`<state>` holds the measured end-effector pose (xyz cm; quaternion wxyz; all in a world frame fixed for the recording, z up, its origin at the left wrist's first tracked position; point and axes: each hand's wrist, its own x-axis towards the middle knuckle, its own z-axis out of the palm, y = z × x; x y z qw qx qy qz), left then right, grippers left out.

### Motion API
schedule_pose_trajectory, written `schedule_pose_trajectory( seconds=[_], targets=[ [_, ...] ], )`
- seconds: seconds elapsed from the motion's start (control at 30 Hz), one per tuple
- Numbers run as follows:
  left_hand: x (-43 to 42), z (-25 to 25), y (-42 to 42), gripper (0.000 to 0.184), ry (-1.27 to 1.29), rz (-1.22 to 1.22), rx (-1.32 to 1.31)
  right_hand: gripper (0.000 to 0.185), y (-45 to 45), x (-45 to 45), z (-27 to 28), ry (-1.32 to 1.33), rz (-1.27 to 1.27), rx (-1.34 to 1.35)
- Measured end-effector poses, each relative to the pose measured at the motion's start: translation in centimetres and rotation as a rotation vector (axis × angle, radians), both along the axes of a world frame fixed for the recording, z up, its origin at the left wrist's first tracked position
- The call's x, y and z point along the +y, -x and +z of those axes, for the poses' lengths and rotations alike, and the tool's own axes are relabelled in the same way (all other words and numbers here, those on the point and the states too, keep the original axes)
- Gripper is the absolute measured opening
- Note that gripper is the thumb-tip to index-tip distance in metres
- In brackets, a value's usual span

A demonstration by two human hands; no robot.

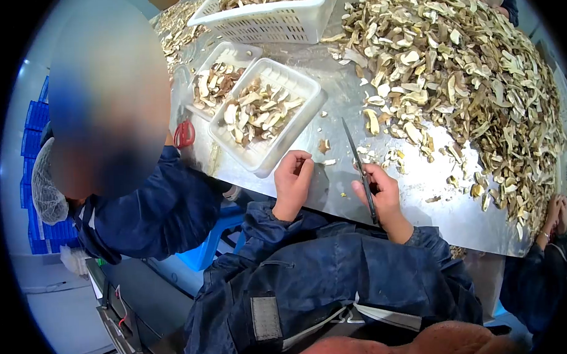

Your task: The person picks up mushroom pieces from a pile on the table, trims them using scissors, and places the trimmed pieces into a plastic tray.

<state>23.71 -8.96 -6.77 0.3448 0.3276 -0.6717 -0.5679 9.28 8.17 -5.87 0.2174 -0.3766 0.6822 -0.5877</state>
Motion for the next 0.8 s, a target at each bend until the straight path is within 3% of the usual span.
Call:
schedule_pose_trajectory(
  seconds=[0.33,0.5,0.8],
  targets=[
    [0.3,1.5,0.9,0.009,0.382,-0.037,-0.149,0.033,0.3,-0.1,-0.8,-0.03,-0.03,0.013],
    [-0.2,2.1,0.6,0.009,0.465,-0.071,-0.181,0.044,0.4,0.1,0.2,-0.09,-0.029,-0.396],
    [-1.2,2.2,0.6,0.01,0.495,-0.13,-0.116,0.049,0.3,-0.1,0.1,-0.121,-0.002,-0.315]
  ],
)
